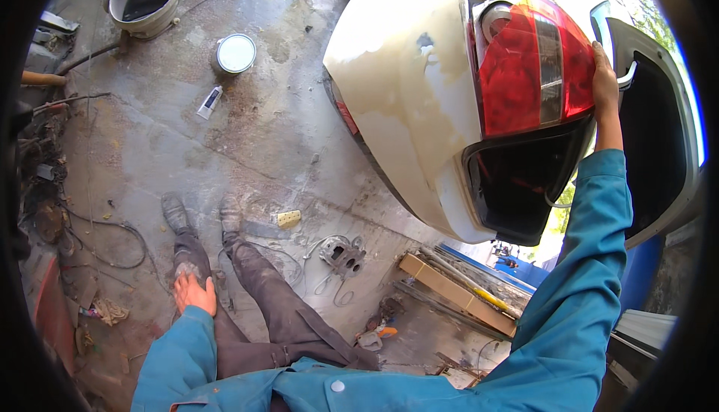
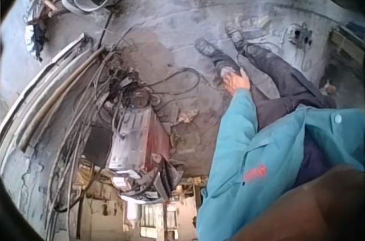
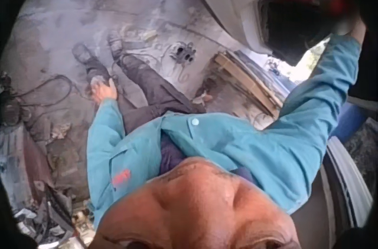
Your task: The person repeatedly positions and presses a red taillight assembly into the rear of a white car, aligning it with the body and checking fit. The person removes and repositions the taillight multiple times while another person stands nearby.
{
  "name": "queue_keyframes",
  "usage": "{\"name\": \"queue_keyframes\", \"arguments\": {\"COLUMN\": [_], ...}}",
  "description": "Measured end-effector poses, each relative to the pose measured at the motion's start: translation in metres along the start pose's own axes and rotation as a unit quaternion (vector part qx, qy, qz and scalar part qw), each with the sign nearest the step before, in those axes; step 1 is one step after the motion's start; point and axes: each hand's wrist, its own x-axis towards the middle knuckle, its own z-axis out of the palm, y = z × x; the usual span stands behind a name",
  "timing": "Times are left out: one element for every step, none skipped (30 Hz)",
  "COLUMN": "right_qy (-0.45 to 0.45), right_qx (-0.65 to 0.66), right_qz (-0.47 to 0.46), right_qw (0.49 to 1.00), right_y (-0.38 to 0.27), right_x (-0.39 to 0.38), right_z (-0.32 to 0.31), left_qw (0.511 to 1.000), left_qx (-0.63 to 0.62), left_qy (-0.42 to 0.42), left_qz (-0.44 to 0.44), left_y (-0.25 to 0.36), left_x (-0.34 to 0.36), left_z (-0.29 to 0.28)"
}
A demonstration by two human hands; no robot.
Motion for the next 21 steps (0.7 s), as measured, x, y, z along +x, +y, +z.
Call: {"name": "queue_keyframes", "arguments": {"right_qy": [0.008,0.012,0.013,0.015,0.021,0.024,0.027,0.032,0.037,0.042,0.043,0.044,0.045,0.046,0.045,0.045,0.040,0.036,0.032,0.039,0.045], "right_qx": [0.000,-0.018,-0.034,-0.050,-0.072,-0.092,-0.112,-0.126,-0.140,-0.154,-0.153,-0.152,-0.150,-0.156,-0.161,-0.166,-0.155,-0.147,-0.139,-0.147,-0.154], "right_qz": [-0.015,-0.028,-0.042,-0.055,-0.067,-0.080,-0.093,-0.090,-0.085,-0.081,-0.084,-0.087,-0.091,-0.090,-0.089,-0.088,-0.093,-0.096,-0.099,-0.090,-0.081], "right_qw": [1.000,0.999,0.998,0.997,0.995,0.992,0.989,0.987,0.986,0.984,0.984,0.984,0.983,0.983,0.982,0.981,0.983,0.984,0.985,0.984,0.984], "right_y": [0.006,0.012,0.015,0.018,0.021,0.022,0.023,0.023,0.024,0.025,0.027,0.027,0.027,0.028,0.026,0.024,0.023,0.023,0.023,0.023,0.024], "right_x": [0.005,0.009,0.013,0.016,0.019,0.020,0.021,0.022,0.023,0.024,0.025,0.025,0.026,0.027,0.026,0.025,0.025,0.025,0.025,0.024,0.025], "right_z": [-0.006,-0.012,-0.013,-0.015,-0.017,-0.015,-0.013,-0.012,-0.012,-0.013,-0.014,-0.016,-0.017,-0.018,-0.015,-0.013,-0.008,-0.005,-0.004,-0.004,-0.004], "left_qw": [1.000,1.000,1.000,1.000,1.000,1.000,1.000,1.000,1.000,0.999,0.999,0.999,0.999,0.999,0.999,0.998,0.998,0.998,0.998,0.998,0.998], "left_qx": [-0.001,-0.002,-0.002,-0.003,-0.001,0.001,0.003,-0.001,-0.005,-0.009,-0.013,-0.017,-0.022,-0.021,-0.020,-0.018,-0.017,-0.016,-0.014,-0.015,-0.015], "left_qy": [-0.003,-0.002,0.000,0.003,0.008,0.012,0.016,0.020,0.023,0.028,0.029,0.032,0.035,0.039,0.043,0.047,0.048,0.047,0.047,0.047,0.047], "left_qz": [0.003,0.009,0.011,0.013,0.018,0.018,0.018,0.017,0.017,0.016,0.019,0.021,0.023,0.026,0.026,0.027,0.026,0.027,0.029,0.030,0.031], "left_y": [0.005,0.006,0.004,0.004,0.005,0.005,0.005,0.004,0.004,0.003,0.004,0.006,0.007,0.006,0.005,0.005,0.004,0.005,0.005,0.006,0.007], "left_x": [0.000,0.000,-0.003,-0.005,-0.004,-0.007,-0.010,-0.011,-0.011,-0.010,-0.012,-0.013,-0.013,-0.012,-0.014,-0.015,-0.015,-0.015,-0.015,-0.016,-0.015], "left_z": [-0.001,0.003,0.008,0.012,0.015,0.018,0.021,0.023,0.025,0.025,0.026,0.025,0.025,0.027,0.030,0.032,0.032,0.033,0.033,0.033,0.033]}}
